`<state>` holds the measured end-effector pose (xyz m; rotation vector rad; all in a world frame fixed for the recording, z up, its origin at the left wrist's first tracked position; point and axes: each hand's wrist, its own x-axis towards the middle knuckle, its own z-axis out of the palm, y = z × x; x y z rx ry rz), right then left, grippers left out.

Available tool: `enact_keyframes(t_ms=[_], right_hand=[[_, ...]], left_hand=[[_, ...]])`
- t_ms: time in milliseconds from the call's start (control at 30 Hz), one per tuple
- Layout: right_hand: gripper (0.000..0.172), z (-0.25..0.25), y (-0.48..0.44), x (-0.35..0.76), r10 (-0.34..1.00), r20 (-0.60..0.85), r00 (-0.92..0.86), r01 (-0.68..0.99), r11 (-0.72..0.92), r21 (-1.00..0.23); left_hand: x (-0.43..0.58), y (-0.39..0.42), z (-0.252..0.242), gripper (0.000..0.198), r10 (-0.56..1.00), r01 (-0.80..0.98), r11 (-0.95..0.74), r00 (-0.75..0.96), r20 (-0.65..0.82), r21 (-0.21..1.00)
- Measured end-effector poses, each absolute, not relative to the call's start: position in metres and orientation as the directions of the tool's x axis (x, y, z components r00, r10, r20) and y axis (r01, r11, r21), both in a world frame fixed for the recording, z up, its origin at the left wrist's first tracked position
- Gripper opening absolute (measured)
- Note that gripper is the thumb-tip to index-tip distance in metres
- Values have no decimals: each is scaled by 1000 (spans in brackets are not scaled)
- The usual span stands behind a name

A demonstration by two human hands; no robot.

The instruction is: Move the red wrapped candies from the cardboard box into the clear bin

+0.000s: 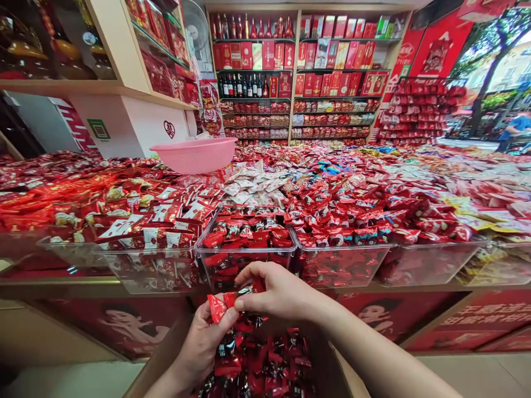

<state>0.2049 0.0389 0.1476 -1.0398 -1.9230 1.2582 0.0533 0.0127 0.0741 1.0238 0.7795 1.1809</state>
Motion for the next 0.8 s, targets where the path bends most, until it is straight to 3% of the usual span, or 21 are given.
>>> enact_keyframes(t_ms=[167,233,300,367,433,533,600,667,800], right_hand=[[37,133,37,215,884,-18,-467,118,42,-992],[33,133,34,217,883,-11,-469,182,85,-980],[24,136,28,219,881,56,-469,318,228,-920],[18,139,20,220,891,180,-417,440,371,-818],[20,139,12,218,909,248,-335,484,392,-782],[31,134,3,210,945,169,-281,330,261,-907],[33,128,0,204,950,130,-282,179,185,-966],[31,122,0,199,955,134,-266,92,163,-982],[30,118,-1,197,950,120,-289,52,141,-989]], left_hand=[[50,14,71,11,972,-220,-90,194,134,971],[49,12,73,9,960,-123,-197,179,216,973],[46,11,77,11,926,35,-337,196,324,941],[41,10,83,11,851,204,-513,249,462,834],[35,11,91,6,728,321,-685,329,601,654],[30,13,99,15,544,400,-835,490,681,378],[29,14,100,16,482,418,-868,573,663,269],[30,14,98,15,463,422,-876,601,652,234],[30,12,92,15,494,407,-863,563,663,298]])
